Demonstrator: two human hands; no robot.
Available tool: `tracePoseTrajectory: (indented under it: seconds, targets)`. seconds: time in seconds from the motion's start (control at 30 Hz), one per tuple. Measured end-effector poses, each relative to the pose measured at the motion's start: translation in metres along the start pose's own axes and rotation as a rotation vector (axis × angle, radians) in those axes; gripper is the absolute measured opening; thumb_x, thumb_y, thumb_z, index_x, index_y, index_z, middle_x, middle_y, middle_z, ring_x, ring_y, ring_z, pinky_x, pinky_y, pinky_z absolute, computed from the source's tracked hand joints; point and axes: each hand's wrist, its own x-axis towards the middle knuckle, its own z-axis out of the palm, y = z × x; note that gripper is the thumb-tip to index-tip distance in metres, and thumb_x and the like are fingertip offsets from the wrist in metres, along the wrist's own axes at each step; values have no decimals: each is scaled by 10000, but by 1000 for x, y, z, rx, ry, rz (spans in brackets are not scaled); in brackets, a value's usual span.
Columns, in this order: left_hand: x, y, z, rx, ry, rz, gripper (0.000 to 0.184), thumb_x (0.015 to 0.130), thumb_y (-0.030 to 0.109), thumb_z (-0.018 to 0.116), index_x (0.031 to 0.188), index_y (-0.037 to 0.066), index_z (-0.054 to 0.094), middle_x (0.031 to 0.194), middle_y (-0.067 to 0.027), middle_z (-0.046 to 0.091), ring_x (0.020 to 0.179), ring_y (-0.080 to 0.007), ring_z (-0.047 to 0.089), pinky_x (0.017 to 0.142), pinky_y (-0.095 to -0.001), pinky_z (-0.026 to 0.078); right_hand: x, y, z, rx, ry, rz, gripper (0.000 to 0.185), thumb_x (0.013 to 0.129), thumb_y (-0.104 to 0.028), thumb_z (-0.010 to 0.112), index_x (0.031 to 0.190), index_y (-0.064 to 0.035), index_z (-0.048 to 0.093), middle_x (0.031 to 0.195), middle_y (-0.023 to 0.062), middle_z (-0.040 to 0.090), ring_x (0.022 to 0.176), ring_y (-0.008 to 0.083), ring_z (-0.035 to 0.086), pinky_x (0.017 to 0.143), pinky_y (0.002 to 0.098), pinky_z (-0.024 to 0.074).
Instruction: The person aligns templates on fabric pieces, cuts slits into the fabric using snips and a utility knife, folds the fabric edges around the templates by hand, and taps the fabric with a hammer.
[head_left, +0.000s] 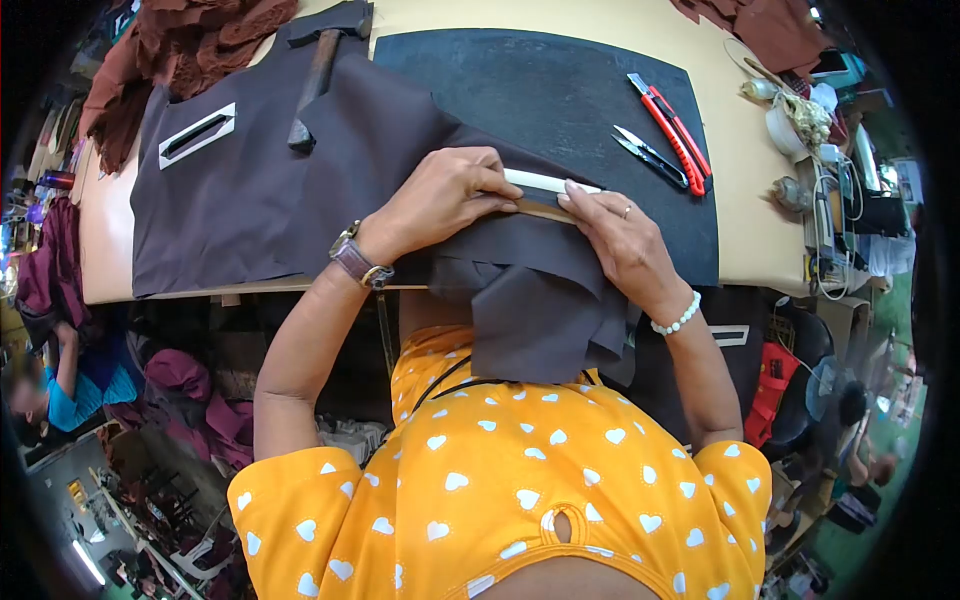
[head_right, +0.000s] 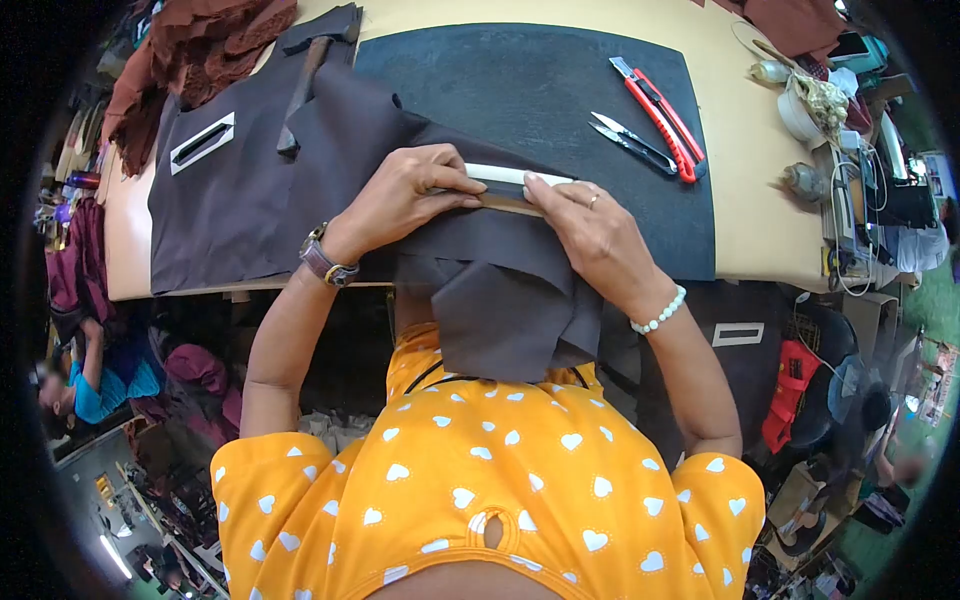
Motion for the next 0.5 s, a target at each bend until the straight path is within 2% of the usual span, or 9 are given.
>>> tracePoseTrajectory:
  seconds: [0.1,0.2,0.3,0.4,0.5]
  targets:
    - [-7,-1,-1,101,42,66,195,734,122,686,924,77,691,796,-70,569,716,-217,551,637,-321,448,-9,-3,-9,-158,-39,-87,383,786,-50,614,1162,-72,547,933,92,648,878,244,607,781,386,492]
    - [-7,-3,0,168,43,124,190,737,118,678,923,85,694,794,-60,558,728,-209,548,641,-314,449,-8,2,-8,71,28,-17,339,781,-69,628,1116,-60,576,916,95,626,829,236,603,738,375,489]
    - [-6,-4,-1,220,20,158,183,745,121,669,924,90,696,792,-55,549,733,-208,545,651,-314,450,5,-10,-6,190,56,500,331,773,-91,645,1097,-53,586,894,91,592,781,235,585,690,368,472]
    - [-5,-5,-2,237,19,206,176,754,130,657,922,91,694,793,-55,544,731,-216,541,660,-322,448,12,-6,9,41,123,365,340,765,-95,654,1095,-54,586,875,92,569,763,231,564,665,355,452]
    - [-5,-5,-3,228,22,214,168,762,138,647,916,86,690,794,-54,546,729,-223,539,669,-329,444,15,-13,12,-155,77,338,378,780,-167,642,1137,-69,564,1006,101,536,938,254,522,797,379,418]
